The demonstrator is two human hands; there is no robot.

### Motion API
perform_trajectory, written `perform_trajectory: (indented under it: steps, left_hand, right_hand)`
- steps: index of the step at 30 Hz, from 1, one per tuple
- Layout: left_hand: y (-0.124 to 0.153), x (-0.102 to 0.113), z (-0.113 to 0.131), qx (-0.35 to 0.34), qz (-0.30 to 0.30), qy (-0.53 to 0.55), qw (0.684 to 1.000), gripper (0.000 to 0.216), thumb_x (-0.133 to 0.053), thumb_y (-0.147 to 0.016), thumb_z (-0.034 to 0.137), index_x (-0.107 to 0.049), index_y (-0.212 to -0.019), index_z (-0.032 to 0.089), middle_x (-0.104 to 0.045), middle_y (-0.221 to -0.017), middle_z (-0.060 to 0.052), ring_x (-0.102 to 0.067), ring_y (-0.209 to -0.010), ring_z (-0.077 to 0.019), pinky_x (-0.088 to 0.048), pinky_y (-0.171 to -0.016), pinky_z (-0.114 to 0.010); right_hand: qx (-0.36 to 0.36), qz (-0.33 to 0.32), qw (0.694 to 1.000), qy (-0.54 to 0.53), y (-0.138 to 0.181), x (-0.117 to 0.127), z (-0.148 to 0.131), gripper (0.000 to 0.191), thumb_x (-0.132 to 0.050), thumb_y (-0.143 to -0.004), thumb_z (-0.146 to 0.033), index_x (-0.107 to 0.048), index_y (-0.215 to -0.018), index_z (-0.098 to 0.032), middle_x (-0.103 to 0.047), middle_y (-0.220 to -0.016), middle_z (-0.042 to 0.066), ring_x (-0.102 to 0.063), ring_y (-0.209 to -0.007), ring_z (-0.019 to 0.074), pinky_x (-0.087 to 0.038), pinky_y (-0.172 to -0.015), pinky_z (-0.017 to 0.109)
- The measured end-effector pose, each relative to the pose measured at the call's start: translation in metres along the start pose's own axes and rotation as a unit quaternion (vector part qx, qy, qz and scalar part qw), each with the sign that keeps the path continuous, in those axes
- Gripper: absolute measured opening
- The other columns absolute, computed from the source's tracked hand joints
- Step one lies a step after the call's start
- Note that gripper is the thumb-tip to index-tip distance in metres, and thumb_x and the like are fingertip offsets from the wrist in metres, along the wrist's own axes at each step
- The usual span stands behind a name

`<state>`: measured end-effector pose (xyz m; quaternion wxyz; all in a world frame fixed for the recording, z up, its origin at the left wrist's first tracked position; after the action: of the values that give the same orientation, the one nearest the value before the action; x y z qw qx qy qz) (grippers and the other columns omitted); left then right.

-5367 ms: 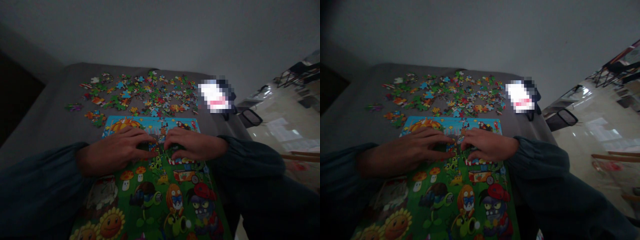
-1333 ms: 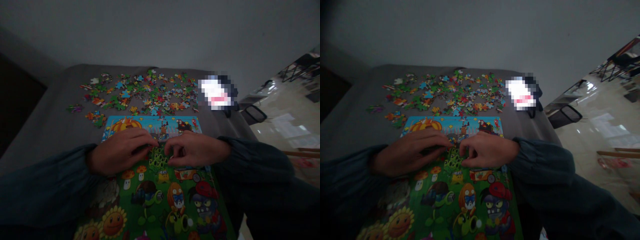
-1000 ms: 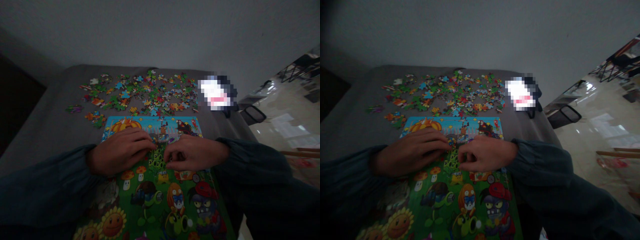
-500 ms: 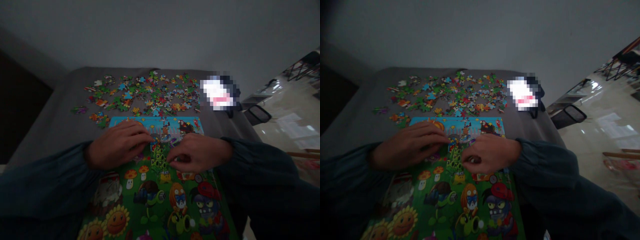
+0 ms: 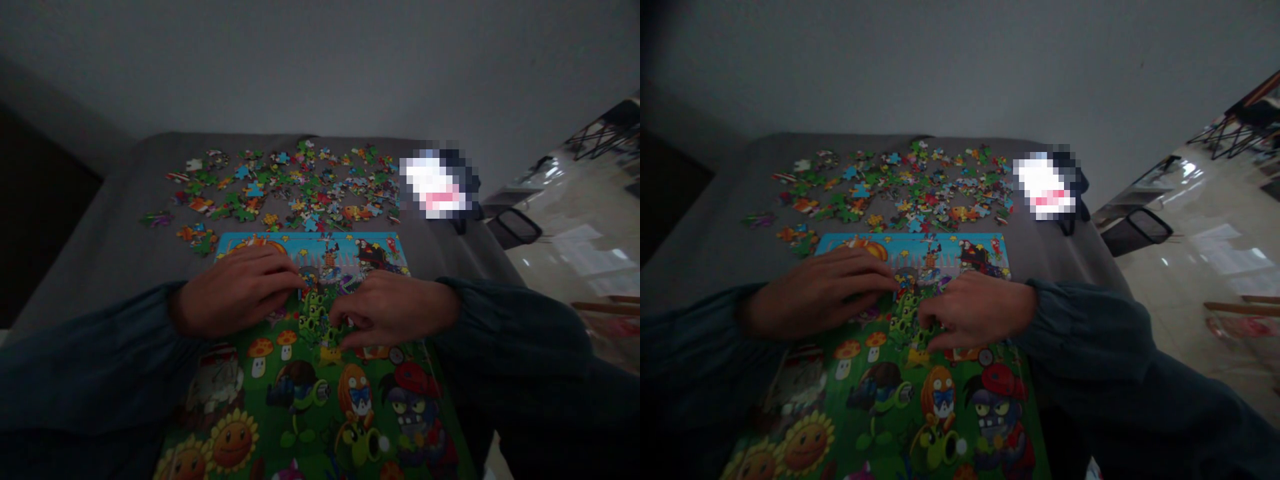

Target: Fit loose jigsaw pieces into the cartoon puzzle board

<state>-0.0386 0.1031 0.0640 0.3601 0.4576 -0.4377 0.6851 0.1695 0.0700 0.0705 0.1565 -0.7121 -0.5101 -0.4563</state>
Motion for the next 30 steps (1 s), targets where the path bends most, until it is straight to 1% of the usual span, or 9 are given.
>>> perform_trajectory:
  steps: [3,5,9,13,17,23,27,28,30]
  left_hand:
    - [0.0012,-0.0026,0.0000,-0.005,-0.015,0.009,1.000,0.022,-0.049,-0.097,0.018,-0.067,-0.110,0.022,-0.068,-0.108,-0.005,-0.061,-0.098,-0.0212,-0.047,-0.086,-0.034]
    - [0.0017,-0.0036,0.0005,-0.006,-0.031,0.022,0.999,0.023,-0.050,-0.097,0.019,-0.067,-0.112,0.024,-0.066,-0.110,-0.004,-0.060,-0.098,-0.0206,-0.046,-0.087,-0.034]
    - [0.0016,-0.0035,0.0013,0.003,-0.048,0.038,0.998,0.024,-0.051,-0.096,0.020,-0.067,-0.113,0.026,-0.065,-0.112,-0.004,-0.060,-0.097,-0.0193,-0.046,-0.086,-0.033]
    - [0.0021,-0.0034,0.0012,0.005,-0.051,0.043,0.998,0.024,-0.051,-0.097,0.021,-0.068,-0.112,0.026,-0.065,-0.111,-0.004,-0.060,-0.097,-0.0195,-0.046,-0.085,-0.033]
    - [0.0018,-0.0031,0.0019,0.006,-0.056,0.049,0.997,0.025,-0.050,-0.097,0.021,-0.069,-0.113,0.026,-0.065,-0.111,-0.004,-0.061,-0.097,-0.0192,-0.046,-0.085,-0.033]
    - [-0.0006,-0.0034,0.0023,0.011,-0.056,0.053,0.997,0.024,-0.051,-0.095,0.020,-0.069,-0.110,0.026,-0.065,-0.110,-0.004,-0.061,-0.096,-0.0186,-0.047,-0.085,-0.032]
    - [0.0006,-0.0035,0.0023,0.012,-0.051,0.056,0.997,0.024,-0.052,-0.095,0.020,-0.069,-0.110,0.026,-0.066,-0.111,-0.004,-0.061,-0.097,-0.0186,-0.047,-0.086,-0.032]
    - [0.0009,-0.0033,0.0025,0.013,-0.053,0.053,0.997,0.023,-0.052,-0.096,0.021,-0.069,-0.110,0.026,-0.066,-0.111,-0.004,-0.061,-0.097,-0.0186,-0.047,-0.086,-0.032]
    - [0.0012,-0.0024,0.0031,0.014,-0.058,0.049,0.997,0.023,-0.051,-0.096,0.022,-0.069,-0.110,0.025,-0.065,-0.111,-0.005,-0.060,-0.098,-0.0189,-0.046,-0.086,-0.033]
  right_hand:
    - [-0.003,0.006,1.000,-0.009,-0.0012,-0.0007,0.0004,0.022,-0.062,-0.093,-0.038,-0.065,-0.099,-0.017,-0.064,-0.065,-0.003,-0.054,-0.058,0.0104,-0.029,-0.054,0.023]
    - [-0.012,0.016,1.000,0.000,-0.0015,-0.0002,0.0007,0.026,-0.063,-0.092,-0.040,-0.064,-0.102,-0.017,-0.064,-0.066,-0.003,-0.054,-0.058,0.0109,-0.028,-0.054,0.024]
    - [-0.062,0.030,0.997,0.031,-0.0005,0.0021,0.0026,0.037,-0.066,-0.088,-0.050,-0.064,-0.106,-0.018,-0.064,-0.068,-0.001,-0.054,-0.061,0.0133,-0.026,-0.055,0.025]
    - [-0.099,0.017,0.995,0.024,0.0011,0.0036,0.0047,0.038,-0.067,-0.086,-0.053,-0.065,-0.103,-0.019,-0.063,-0.067,-0.001,-0.055,-0.061,0.0139,-0.025,-0.055,0.025]
    - [-0.080,0.021,0.997,-0.010,0.0001,0.0016,0.0053,0.038,-0.068,-0.086,-0.051,-0.063,-0.104,-0.018,-0.063,-0.067,-0.003,-0.054,-0.059,0.0123,-0.027,-0.055,0.024]
    - [-0.070,0.072,0.995,0.015,-0.0035,-0.0035,0.0067,0.044,-0.065,-0.086,-0.057,-0.061,-0.105,-0.017,-0.062,-0.064,-0.003,-0.054,-0.059,0.0127,-0.027,-0.054,0.025]
    - [-0.060,0.099,0.993,0.021,-0.0026,-0.0010,0.0047,0.050,-0.061,-0.086,-0.062,-0.061,-0.108,-0.016,-0.061,-0.062,-0.004,-0.052,-0.056,0.0125,-0.027,-0.053,0.025]
    - [-0.048,0.101,0.994,0.023,-0.0021,-0.0002,0.0034,0.049,-0.060,-0.088,-0.061,-0.061,-0.108,-0.016,-0.061,-0.062,-0.003,-0.053,-0.056,0.0124,-0.027,-0.054,0.025]
    - [-0.012,0.085,0.996,0.034,-0.0015,0.0001,0.0001,0.041,-0.059,-0.092,-0.054,-0.063,-0.110,-0.018,-0.064,-0.065,-0.002,-0.055,-0.057,0.0123,-0.028,-0.055,0.025]
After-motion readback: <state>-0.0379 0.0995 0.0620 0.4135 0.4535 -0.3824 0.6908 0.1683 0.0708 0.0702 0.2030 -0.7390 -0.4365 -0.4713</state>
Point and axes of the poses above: each hand's wrist, its own y-axis away from the middle knuckle, its own x-axis out of the back of the hand, z = x × y, the point moved 3 cm from there along -y, towards the middle knuckle
